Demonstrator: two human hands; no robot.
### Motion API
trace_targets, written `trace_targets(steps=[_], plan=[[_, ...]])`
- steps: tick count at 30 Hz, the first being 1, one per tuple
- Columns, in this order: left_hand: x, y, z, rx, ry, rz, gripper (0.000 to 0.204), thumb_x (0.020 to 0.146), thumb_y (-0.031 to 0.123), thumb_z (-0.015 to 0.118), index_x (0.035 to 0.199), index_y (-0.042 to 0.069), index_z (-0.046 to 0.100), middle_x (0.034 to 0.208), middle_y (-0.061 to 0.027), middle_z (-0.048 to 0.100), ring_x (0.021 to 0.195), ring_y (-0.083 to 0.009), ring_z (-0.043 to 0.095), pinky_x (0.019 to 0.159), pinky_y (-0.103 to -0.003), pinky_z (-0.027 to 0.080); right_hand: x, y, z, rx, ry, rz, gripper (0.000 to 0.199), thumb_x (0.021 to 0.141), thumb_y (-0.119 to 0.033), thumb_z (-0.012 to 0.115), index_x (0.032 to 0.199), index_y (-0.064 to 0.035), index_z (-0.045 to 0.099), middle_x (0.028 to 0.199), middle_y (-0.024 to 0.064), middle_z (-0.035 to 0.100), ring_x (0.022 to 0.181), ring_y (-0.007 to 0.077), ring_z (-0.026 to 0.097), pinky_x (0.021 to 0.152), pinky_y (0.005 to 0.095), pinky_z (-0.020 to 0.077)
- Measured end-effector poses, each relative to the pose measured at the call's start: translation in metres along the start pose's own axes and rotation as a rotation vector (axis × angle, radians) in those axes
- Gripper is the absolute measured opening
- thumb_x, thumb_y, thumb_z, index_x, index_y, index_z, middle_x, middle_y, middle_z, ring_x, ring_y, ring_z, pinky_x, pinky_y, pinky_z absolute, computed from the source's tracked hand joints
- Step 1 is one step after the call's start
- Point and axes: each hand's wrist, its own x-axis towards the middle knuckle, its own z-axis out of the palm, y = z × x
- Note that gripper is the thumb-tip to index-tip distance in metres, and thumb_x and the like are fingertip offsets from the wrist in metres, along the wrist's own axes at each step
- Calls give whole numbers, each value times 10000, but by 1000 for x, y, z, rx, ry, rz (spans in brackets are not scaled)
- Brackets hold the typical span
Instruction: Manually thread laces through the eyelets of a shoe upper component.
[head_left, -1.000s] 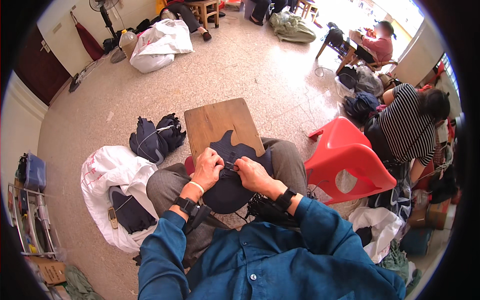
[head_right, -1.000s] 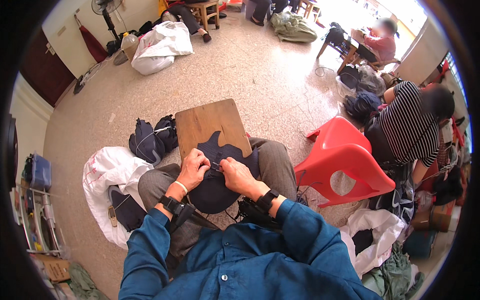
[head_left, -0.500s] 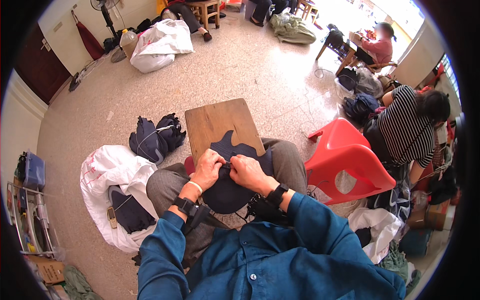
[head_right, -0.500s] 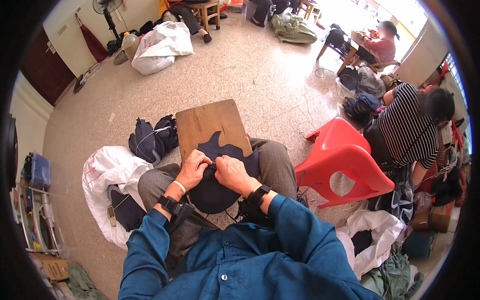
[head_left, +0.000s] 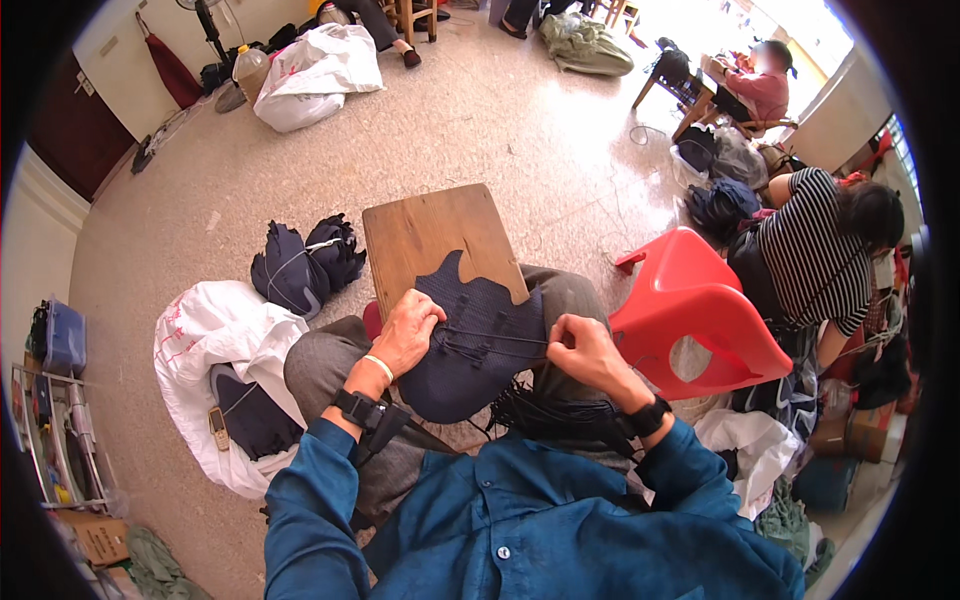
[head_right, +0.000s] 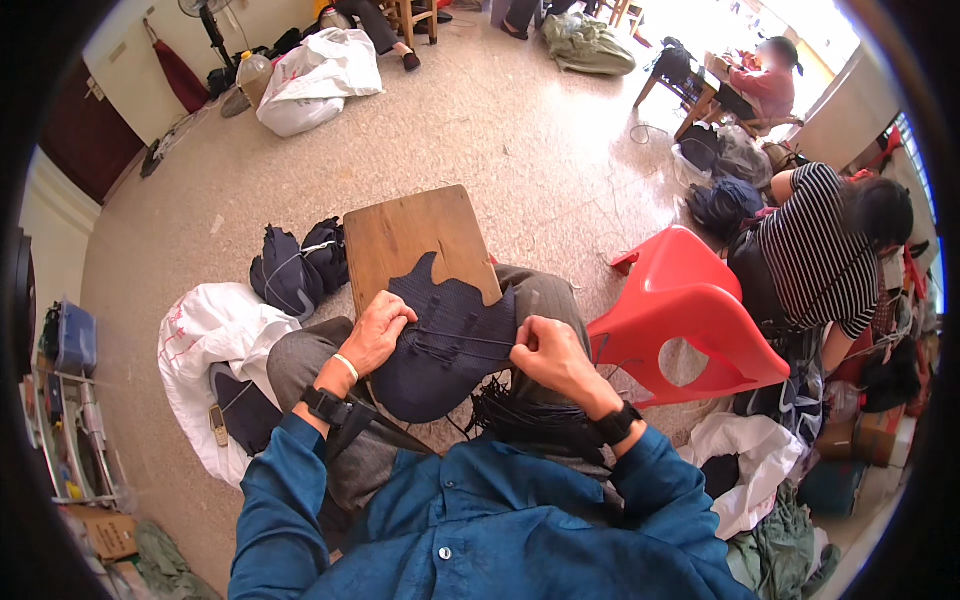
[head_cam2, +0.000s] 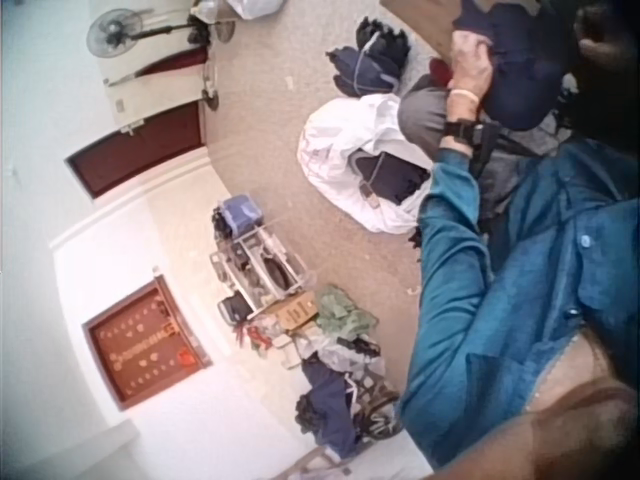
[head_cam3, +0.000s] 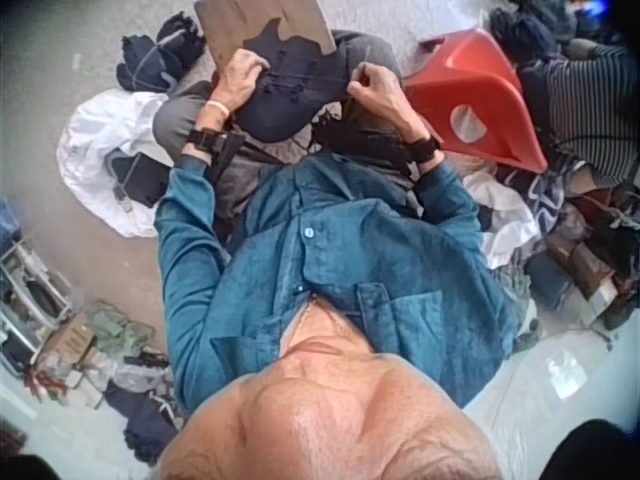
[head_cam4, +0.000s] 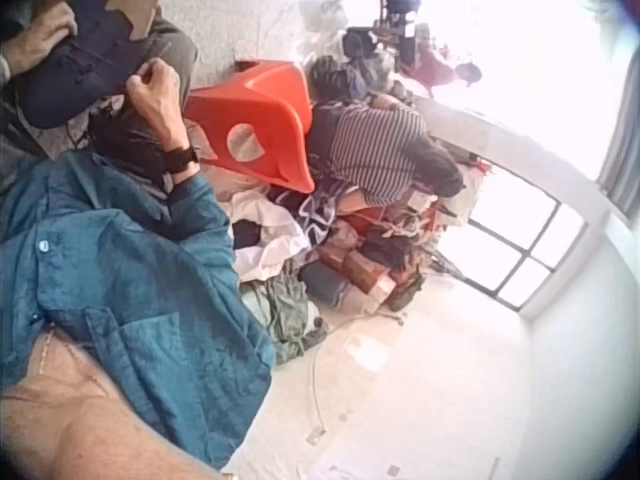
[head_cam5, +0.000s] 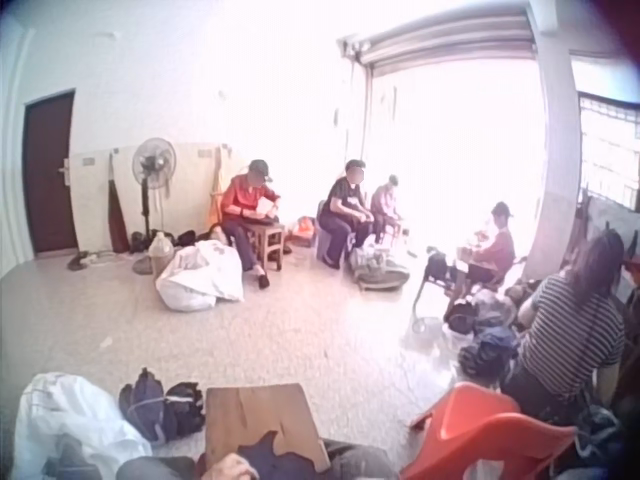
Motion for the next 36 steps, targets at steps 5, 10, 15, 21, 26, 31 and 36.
trace_targets(steps=[5, 10, 15, 21, 26, 31, 36], plan=[[0, 10, -4, -51, -72, -77, 121, 926, 93, 669, 1004, 1, 662, 1042, -82, 530, 945, -213, 577, 871, -325, 492, -13, 30, -18, 218, 45, 89, 103, 818, -99, 628, 770, -8, 635, 661, 49, 619, 610, 108, 563, 564, 294, 437], [0, 11, -7, -7, -108, -25, 256, 854, 161, 773, 1029, 16, 655, 1057, -72, 524, 946, -211, 567, 880, -329, 499, -16, 26, -24, 794, -47, 256, 77, 914, -82, 605, 850, -48, 632, 794, 6, 650, 598, 57, 529, 499, 216, 392], [1, 16, -1, 49, -96, -38, 316, 802, 183, 823, 1009, 27, 642, 1049, -83, 524, 943, -230, 563, 877, -346, 501, -17, 28, -22, 1158, -153, 307, 87, 951, -116, 634, 932, -33, 652, 963, 59, 706, 726, 85, 594, 574, 226, 450], [1, 10, 11, 187, 27, 35, 305, 796, 189, 827, 934, 28, 608, 983, -101, 502, 894, -254, 544, 819, -367, 485, -24, 40, -26, 1465, -121, 257, 68, 918, -101, 639, 937, -40, 662, 1120, 100, 700, 893, 168, 614, 643, 255, 472], [2, 13, 15, 243, 71, 61, 293, 797, 189, 820, 911, 32, 600, 948, -110, 502, 894, -273, 544, 808, -364, 469, -32, 54, -34, 1622, -156, 200, 59, 913, -81, 612, 923, -46, 659, 1106, 102, 693, 863, 157, 615, 634, 244, 466], [-1, 15, 14, 184, 82, 67, 257, 797, 160, 802, 892, 32, 600, 957, -122, 525, 939, -316, 552, 858, -395, 463, -25, 31, -12, 833, -117, 117, 92, 921, -118, 629, 949, -43, 674, 1063, 42, 679, 728, 48, 573, 619, 193, 444], [-12, 35, 5, 26, 94, 18, 182, 789, 80, 760, 932, 46, 652, 999, -121, 576, 978, -335, 568, 909, -422, 450, -11, 19, -2, 926, -88, 24, 97, 945, -128, 608, 950, -59, 676, 1095, 44, 689, 865, 76, 617, 721, 219, 490]])
